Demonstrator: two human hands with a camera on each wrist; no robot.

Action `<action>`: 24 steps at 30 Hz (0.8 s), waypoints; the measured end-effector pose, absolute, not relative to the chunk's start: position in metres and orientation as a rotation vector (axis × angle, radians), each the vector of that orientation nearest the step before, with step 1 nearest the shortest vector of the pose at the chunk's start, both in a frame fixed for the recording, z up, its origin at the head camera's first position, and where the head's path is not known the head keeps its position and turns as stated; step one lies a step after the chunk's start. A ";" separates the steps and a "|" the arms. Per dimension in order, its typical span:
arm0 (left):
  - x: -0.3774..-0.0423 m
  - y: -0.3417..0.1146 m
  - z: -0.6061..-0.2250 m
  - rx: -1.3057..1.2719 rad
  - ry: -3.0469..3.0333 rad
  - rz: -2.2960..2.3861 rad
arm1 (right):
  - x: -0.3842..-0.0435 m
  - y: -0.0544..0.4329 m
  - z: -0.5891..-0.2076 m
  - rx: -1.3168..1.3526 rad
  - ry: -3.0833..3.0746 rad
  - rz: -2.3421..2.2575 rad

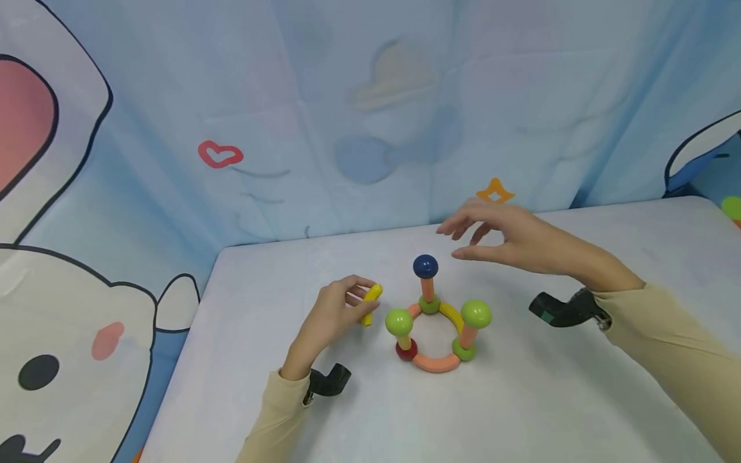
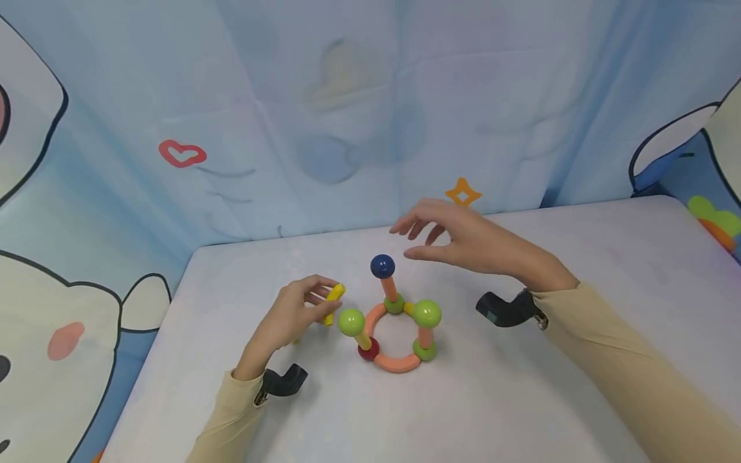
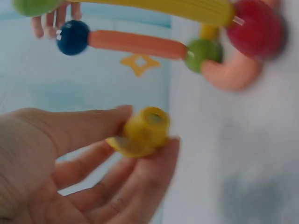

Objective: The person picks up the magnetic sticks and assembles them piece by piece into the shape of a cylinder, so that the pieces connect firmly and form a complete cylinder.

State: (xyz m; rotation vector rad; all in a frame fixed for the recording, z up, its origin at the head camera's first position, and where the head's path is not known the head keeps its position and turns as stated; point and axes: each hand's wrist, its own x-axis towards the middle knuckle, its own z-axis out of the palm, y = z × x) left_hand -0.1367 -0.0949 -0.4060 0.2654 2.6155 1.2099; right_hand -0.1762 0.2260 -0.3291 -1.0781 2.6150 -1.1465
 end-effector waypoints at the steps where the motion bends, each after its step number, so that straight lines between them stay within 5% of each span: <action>1: -0.139 -0.093 -0.403 0.263 2.611 1.249 | -0.177 0.219 -0.323 -1.093 2.600 -1.098; 24: -0.148 -0.073 -0.379 0.294 2.273 1.652 | -0.182 0.176 -0.333 -1.131 2.487 -0.882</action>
